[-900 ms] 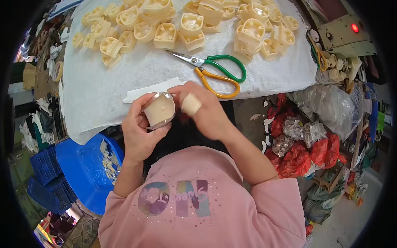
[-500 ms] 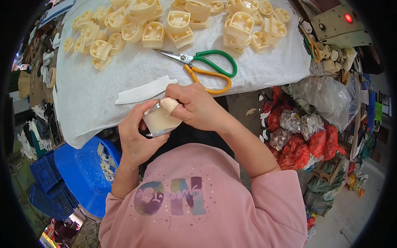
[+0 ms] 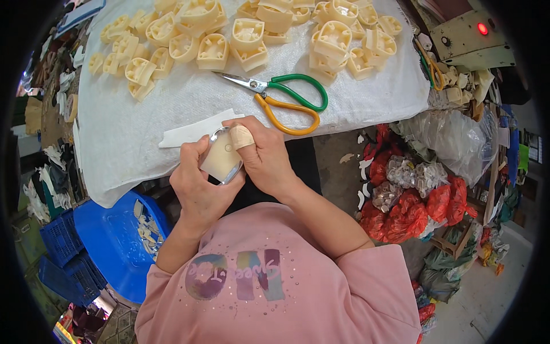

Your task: The recorder uses scissors to trim excess material from white shoe components before fitting them into beige molds.

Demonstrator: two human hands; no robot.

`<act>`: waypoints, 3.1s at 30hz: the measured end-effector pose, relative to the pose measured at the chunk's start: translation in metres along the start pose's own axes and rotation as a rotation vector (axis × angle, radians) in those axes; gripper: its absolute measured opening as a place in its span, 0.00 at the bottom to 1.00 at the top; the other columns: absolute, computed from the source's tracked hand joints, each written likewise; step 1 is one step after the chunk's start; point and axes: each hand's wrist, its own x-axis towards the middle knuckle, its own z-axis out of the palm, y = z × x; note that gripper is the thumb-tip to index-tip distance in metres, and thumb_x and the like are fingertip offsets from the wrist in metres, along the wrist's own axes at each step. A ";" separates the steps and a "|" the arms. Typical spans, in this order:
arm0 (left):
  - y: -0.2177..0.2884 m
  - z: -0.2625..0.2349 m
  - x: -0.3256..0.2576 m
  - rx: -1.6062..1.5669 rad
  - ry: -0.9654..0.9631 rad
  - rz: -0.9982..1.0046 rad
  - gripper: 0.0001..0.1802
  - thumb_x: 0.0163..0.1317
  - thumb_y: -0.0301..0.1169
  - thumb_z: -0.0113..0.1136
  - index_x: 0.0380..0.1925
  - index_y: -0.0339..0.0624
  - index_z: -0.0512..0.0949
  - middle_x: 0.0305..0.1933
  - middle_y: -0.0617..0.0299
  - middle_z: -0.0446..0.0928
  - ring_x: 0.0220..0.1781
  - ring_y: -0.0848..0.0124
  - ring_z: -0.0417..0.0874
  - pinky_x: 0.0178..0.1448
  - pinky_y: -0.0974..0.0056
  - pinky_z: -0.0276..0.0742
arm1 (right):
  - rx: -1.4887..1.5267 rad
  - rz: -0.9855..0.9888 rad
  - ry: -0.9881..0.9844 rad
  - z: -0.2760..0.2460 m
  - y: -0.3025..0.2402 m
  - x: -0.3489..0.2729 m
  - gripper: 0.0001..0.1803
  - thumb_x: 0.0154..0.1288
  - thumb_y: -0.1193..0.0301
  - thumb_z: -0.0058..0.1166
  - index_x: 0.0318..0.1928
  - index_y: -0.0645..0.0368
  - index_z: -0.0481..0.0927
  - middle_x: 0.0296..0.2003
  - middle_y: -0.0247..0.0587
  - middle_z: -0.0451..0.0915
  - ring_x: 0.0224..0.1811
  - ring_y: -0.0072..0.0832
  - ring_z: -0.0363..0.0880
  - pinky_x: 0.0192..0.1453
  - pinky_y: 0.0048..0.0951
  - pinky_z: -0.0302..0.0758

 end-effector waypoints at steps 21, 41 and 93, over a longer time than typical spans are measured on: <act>-0.020 0.008 -0.010 -0.010 0.168 0.066 0.33 0.36 0.25 0.76 0.48 0.40 0.77 0.28 0.59 0.73 0.23 0.68 0.76 0.26 0.65 0.74 | 0.235 -0.038 0.025 0.029 -0.003 -0.009 0.24 0.66 0.76 0.46 0.62 0.61 0.63 0.52 0.45 0.69 0.52 0.28 0.70 0.54 0.26 0.68; -0.017 0.001 -0.008 0.006 0.078 0.044 0.38 0.33 0.25 0.75 0.52 0.39 0.74 0.41 0.56 0.80 0.34 0.69 0.82 0.31 0.71 0.74 | 0.453 0.259 -0.236 0.001 -0.008 0.002 0.21 0.71 0.67 0.40 0.61 0.60 0.66 0.47 0.38 0.71 0.46 0.25 0.71 0.50 0.26 0.70; -0.029 -0.014 -0.014 -0.353 0.050 0.336 0.15 0.48 0.10 0.58 0.35 0.38 0.77 0.44 0.51 0.75 0.47 0.52 0.81 0.48 0.58 0.78 | 0.439 0.503 -0.383 0.000 -0.002 0.012 0.18 0.69 0.58 0.37 0.40 0.58 0.74 0.25 0.30 0.74 0.18 0.15 0.67 0.19 0.18 0.65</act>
